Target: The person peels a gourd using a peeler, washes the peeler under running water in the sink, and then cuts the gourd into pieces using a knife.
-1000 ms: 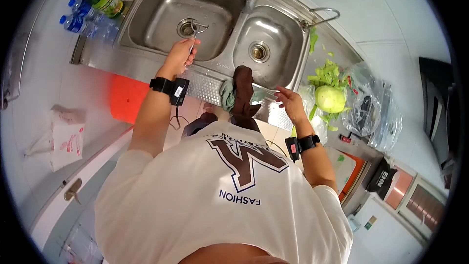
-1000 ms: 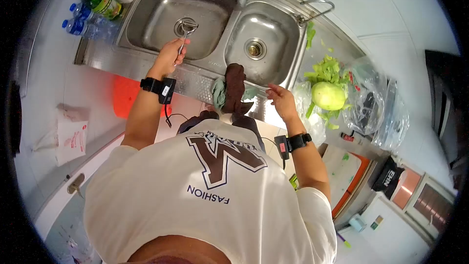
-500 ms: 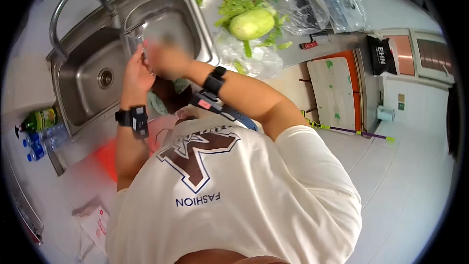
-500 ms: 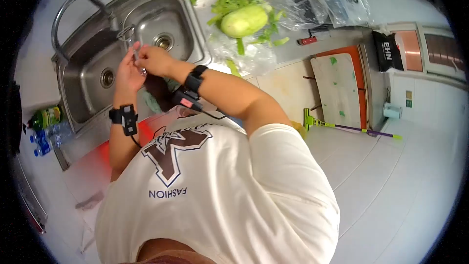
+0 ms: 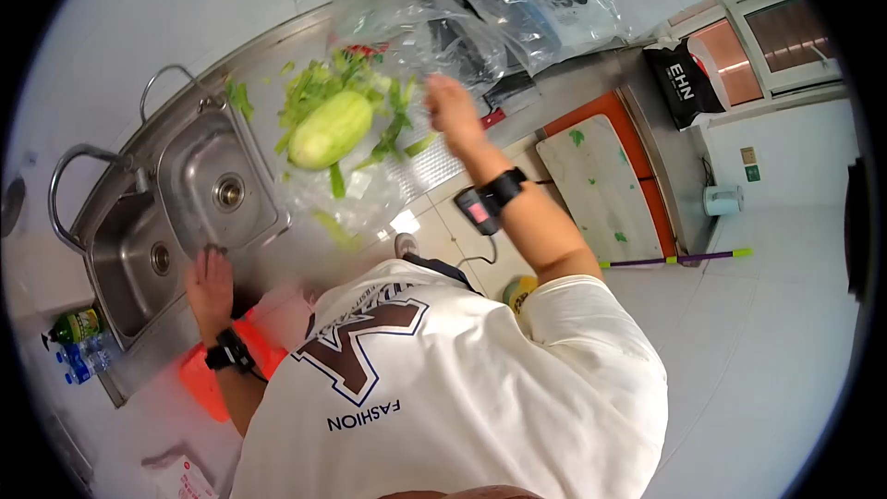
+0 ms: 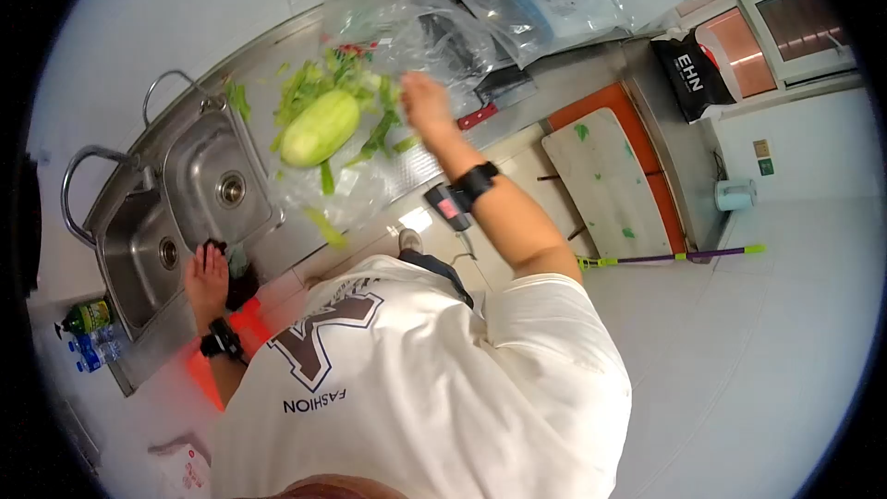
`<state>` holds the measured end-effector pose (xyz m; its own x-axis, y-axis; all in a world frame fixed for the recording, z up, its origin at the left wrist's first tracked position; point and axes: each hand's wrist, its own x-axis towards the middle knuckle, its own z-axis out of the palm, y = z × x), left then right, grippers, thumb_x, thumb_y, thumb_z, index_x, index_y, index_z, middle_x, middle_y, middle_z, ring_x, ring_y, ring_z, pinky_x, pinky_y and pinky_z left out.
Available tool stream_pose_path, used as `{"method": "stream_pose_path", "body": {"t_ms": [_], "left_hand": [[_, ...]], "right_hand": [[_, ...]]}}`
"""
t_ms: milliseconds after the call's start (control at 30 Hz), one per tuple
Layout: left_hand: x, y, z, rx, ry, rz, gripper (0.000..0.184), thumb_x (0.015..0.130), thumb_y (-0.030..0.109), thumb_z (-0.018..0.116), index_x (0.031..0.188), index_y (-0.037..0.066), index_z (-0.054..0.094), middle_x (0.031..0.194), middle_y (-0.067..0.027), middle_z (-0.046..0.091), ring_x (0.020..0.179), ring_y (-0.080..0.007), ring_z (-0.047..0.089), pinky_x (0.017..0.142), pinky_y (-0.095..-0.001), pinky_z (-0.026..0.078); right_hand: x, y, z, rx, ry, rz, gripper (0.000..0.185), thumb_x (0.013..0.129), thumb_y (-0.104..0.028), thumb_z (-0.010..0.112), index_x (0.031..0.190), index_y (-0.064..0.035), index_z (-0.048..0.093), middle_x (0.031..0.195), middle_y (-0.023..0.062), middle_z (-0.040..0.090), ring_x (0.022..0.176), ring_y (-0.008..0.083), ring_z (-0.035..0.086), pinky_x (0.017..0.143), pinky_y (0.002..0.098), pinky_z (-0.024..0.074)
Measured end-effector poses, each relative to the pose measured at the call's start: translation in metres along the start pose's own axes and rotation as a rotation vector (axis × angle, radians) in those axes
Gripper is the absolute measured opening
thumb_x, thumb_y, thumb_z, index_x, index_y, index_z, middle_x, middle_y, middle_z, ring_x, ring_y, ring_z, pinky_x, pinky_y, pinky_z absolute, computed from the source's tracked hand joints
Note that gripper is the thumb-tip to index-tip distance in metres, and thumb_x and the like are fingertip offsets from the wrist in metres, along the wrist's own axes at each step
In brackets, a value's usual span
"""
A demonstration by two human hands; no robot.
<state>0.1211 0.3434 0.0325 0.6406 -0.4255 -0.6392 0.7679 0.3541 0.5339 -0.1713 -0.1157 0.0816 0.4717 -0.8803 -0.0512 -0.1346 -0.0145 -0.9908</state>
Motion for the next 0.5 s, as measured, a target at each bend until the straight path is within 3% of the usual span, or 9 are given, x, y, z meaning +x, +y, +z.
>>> {"method": "stream_pose_path", "body": {"t_ms": [100,167,200,367,500], "left_hand": [[-0.016,-0.036,0.016,-0.017,0.137,0.029,0.043,0.1,0.033,0.048,0.136,0.009,0.046,0.135,-0.0089,0.052,0.12,-0.0227,0.051,0.1,-0.039,0.043],[-0.024,-0.058,0.023,-0.009,0.201,0.039,0.04,0.1,0.032,0.048,0.133,0.01,0.049,0.131,-0.0075,0.055,0.116,-0.0217,0.053,0.097,-0.0378,0.044],[-0.026,-0.068,0.024,0.015,0.191,0.044,0.038,0.1,0.032,0.048,0.131,0.01,0.051,0.128,-0.0066,0.057,0.113,-0.021,0.055,0.095,-0.0366,0.045],[-0.041,-0.102,0.036,0.024,0.169,0.077,0.033,0.1,0.03,0.051,0.123,0.007,0.054,0.121,-0.0089,0.061,0.102,-0.0231,0.059,0.086,-0.0368,0.052],[-0.051,-0.104,0.035,0.067,0.18,0.072,0.035,0.099,0.034,0.05,0.123,0.01,0.056,0.124,-0.006,0.06,0.11,-0.0202,0.056,0.094,-0.036,0.044]], "right_hand": [[0.034,-0.004,-0.112,0.085,0.184,0.096,0.021,0.098,-0.029,0.055,0.107,-0.0107,0.061,0.068,-0.0013,0.052,0.047,0.0085,0.041,0.042,0.0237,0.0332],[0.06,-0.007,-0.171,0.086,0.225,0.131,0.025,0.1,-0.028,0.051,0.089,-0.0077,0.062,0.065,-0.0017,0.05,0.052,0.0105,0.043,0.046,0.027,0.0353],[0.072,-0.01,-0.19,0.098,0.283,0.105,0.024,0.099,-0.027,0.052,0.093,-0.0074,0.063,0.065,-0.0018,0.05,0.052,0.0102,0.044,0.046,0.0261,0.0361],[0.147,0.0,-0.255,0.077,0.317,0.046,0.021,0.1,-0.028,0.052,0.103,-0.009,0.062,0.065,-0.0006,0.051,0.048,0.0097,0.042,0.041,0.0254,0.0337],[0.176,0.032,-0.259,-0.011,0.262,0.208,0.02,0.1,-0.026,0.05,0.091,-0.0102,0.058,0.063,0.0004,0.05,0.043,0.0108,0.04,0.039,0.0278,0.0326]]}}
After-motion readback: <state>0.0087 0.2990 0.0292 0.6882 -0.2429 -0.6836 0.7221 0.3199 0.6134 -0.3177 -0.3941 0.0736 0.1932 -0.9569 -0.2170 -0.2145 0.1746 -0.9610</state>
